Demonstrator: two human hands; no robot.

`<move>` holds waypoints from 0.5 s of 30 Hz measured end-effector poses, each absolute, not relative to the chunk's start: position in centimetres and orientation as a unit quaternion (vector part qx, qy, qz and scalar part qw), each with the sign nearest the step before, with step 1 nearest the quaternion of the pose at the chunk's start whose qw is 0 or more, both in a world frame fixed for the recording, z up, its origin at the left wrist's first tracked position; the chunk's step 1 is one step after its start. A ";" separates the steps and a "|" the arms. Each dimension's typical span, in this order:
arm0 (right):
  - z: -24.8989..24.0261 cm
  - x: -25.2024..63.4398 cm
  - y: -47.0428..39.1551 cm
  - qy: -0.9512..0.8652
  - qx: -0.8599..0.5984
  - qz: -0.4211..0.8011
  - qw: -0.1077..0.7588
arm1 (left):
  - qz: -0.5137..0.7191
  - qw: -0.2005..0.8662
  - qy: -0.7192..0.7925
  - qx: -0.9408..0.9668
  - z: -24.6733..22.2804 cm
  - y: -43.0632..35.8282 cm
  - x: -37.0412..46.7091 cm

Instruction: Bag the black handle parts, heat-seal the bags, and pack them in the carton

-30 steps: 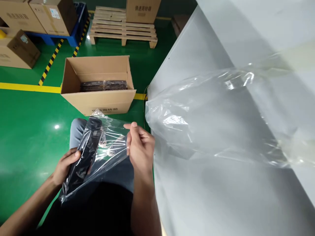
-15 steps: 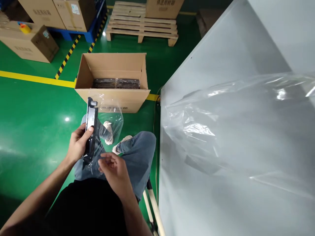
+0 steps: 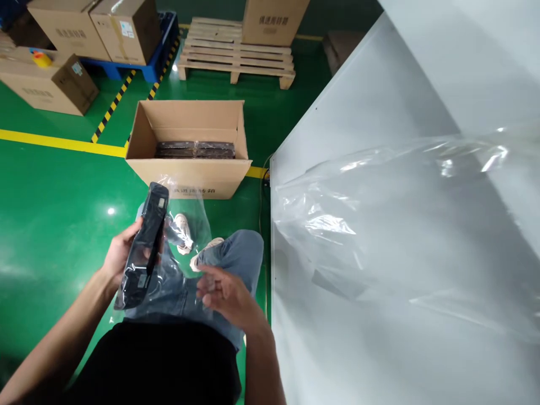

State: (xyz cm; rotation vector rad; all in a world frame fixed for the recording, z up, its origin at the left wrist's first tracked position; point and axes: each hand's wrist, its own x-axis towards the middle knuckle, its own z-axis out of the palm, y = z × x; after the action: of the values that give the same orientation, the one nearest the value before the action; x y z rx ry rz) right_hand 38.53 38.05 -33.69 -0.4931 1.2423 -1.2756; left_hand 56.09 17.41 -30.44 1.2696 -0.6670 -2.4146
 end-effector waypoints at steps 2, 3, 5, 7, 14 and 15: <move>-33.5 37.5 37.3 0.550 -0.200 -0.588 0.558 | -0.850 0.137 -0.240 0.449 -30.7 18.2 56.3; -33.3 37.0 36.7 0.560 -0.183 -0.612 0.528 | -0.853 0.119 -0.252 0.441 -30.8 18.7 56.4; -32.7 36.4 35.1 0.575 -0.135 -0.650 0.479 | -0.858 0.078 -0.287 0.418 -30.9 19.6 56.5; -32.3 36.1 33.2 0.587 -0.084 -0.670 0.447 | -0.847 0.051 -0.323 0.420 -30.9 20.5 56.5; -32.5 36.5 31.0 0.632 -0.009 -0.714 0.302 | -0.804 0.025 -0.406 0.434 -31.5 21.7 56.8; -32.6 36.6 31.2 0.639 -0.012 -0.712 0.292 | -0.813 0.021 -0.403 0.420 -31.5 21.7 57.0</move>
State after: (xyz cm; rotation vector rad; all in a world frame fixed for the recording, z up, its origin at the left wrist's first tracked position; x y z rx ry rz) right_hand 36.60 31.18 -32.60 -0.0312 1.7030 -1.8970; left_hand 56.99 21.68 -31.52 1.3014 -1.2485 -2.5200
